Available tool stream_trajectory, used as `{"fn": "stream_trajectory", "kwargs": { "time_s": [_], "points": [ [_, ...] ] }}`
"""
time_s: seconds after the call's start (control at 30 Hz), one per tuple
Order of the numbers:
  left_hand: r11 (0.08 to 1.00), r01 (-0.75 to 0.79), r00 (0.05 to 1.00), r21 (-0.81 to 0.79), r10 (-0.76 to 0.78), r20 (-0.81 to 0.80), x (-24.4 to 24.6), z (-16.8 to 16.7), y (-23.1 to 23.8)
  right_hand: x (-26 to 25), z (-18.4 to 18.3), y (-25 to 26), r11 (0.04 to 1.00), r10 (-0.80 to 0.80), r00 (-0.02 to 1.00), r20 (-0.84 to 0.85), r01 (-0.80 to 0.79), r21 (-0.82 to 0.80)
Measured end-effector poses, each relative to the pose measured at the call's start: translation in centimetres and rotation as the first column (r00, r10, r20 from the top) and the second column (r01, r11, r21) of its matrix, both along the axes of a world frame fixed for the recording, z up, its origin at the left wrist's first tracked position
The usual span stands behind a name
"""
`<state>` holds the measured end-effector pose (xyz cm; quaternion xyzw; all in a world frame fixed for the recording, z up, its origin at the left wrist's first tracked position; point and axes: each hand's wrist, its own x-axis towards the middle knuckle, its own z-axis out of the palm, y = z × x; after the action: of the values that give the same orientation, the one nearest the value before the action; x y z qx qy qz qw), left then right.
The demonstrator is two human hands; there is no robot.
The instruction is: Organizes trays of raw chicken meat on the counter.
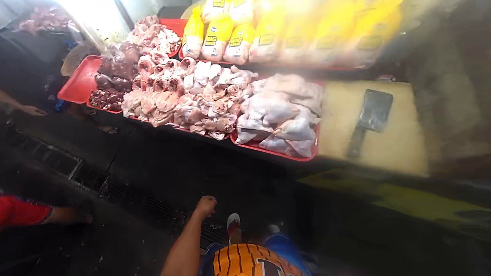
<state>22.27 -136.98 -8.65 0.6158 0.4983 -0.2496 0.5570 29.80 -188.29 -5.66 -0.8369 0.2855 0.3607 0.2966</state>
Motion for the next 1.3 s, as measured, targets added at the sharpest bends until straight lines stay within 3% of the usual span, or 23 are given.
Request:
{"fn": "stream_trajectory", "kwargs": {
  "time_s": [0.1,0.3,0.37,0.5,0.63,0.73,0.83,0.9,1.03,1.13,1.23,1.3],
  "points": [
    [0.996,-0.076,0.984,-0.045,0.082,0.157,6.6,4.3,1.1,4.2,-0.2,2.2,0.998,-0.004,0.995,0.098,-0.003,0.07],
    [0.995,0.083,0.858,-0.051,-0.046,0.511,21.3,15.7,4.9,13.5,0.6,8.8,0.958,-0.165,0.981,0.107,0.133,0.256],
    [0.997,0.075,0.823,0.029,-0.078,0.562,26.0,18.9,6.2,15.6,0.8,11.3,0.931,-0.201,0.975,0.093,0.161,0.327],
    [0.915,0.181,0.791,0.361,-0.353,0.499,36.3,22.6,9.4,18.5,2.6,16.5,0.849,-0.253,0.967,0.03,0.207,0.487],
    [0.723,0.403,0.683,0.561,-0.646,0.342,46.9,22.0,11.7,19.7,3.9,20.2,0.851,-0.172,0.985,0.022,0.137,0.508],
    [0.51,0.551,0.566,0.661,-0.81,0.153,54.2,20.5,12.0,20.4,4.1,22.2,0.87,-0.102,0.995,0.015,0.082,0.486],
    [0.305,0.633,0.46,0.712,-0.888,-0.028,59.1,17.7,11.7,20.2,4.2,24.5,0.831,-0.211,0.977,-0.012,0.186,0.524],
    [0.204,0.665,0.421,0.719,-0.897,-0.134,61.0,16.3,12.0,20.1,4.5,27.2,0.744,-0.333,0.943,-0.018,0.275,0.609],
    [0.134,0.751,0.387,0.647,-0.882,-0.267,61.9,16.2,12.5,19.1,5.2,33.9,0.507,-0.506,0.858,-0.081,0.373,0.777],
    [0.09,0.776,0.359,0.624,-0.877,-0.32,62.8,16.3,13.1,19.3,4.8,38.6,0.391,-0.588,0.79,-0.173,0.465,0.794],
    [0.022,0.775,0.321,0.631,-0.875,-0.363,62.6,16.3,12.3,19.9,4.6,40.0,0.406,-0.647,0.746,-0.158,0.513,0.756],
    [0.095,0.733,0.392,0.674,-0.869,-0.304,62.0,16.6,11.8,20.3,4.8,40.0,0.436,-0.657,0.745,-0.118,0.502,0.747]
  ]
}}
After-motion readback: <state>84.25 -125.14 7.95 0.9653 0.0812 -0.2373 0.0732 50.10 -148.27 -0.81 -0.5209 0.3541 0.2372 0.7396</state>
